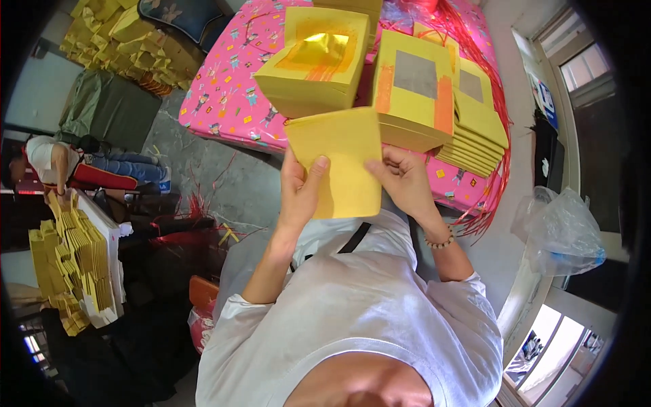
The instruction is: Folding and stacking sheets of yellow joss paper.
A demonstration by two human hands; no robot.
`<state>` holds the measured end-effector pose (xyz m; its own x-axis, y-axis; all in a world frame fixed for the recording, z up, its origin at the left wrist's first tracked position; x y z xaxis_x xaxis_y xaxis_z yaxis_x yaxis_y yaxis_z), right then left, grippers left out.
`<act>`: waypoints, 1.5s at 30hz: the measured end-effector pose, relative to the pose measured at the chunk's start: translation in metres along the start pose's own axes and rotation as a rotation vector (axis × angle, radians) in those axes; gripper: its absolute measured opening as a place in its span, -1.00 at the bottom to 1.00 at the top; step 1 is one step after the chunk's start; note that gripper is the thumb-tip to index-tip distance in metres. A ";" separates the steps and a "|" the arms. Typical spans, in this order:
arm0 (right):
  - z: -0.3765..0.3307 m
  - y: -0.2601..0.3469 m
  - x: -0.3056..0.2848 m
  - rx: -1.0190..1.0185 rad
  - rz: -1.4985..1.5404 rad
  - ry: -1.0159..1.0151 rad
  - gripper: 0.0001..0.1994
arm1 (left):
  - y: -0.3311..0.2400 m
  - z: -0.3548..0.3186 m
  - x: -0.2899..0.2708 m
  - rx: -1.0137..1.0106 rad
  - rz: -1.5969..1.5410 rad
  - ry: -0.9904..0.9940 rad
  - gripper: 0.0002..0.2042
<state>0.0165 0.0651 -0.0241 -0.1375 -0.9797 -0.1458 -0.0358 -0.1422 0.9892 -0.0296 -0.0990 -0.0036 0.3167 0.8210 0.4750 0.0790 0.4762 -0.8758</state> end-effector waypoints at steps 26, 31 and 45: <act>0.012 -0.046 0.047 0.060 -0.257 0.125 -0.84 | 0.000 0.097 -0.280 0.364 0.155 -0.654 -0.63; 0.011 -0.018 0.023 0.015 -0.305 0.029 -0.85 | 0.014 0.151 -0.294 0.346 0.446 -0.844 -0.54; 0.091 0.093 -0.007 -0.530 -0.704 -0.217 -0.79 | 0.066 0.180 -0.326 0.149 0.549 -0.806 -0.44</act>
<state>-0.0760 0.0713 0.0678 -0.4421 -0.6007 -0.6662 0.2706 -0.7974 0.5394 -0.2975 -0.2789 -0.2015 -0.4694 0.8825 -0.0289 -0.0239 -0.0455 -0.9987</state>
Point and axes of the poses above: each hand's wrist, its own z-axis towards the middle knuckle, its own x-axis out of the palm, y = z × x, the point moved 8 cm from there along z, towards the middle knuckle, and after that the axes turned 6 degrees about -z, right-handed, at the moved point
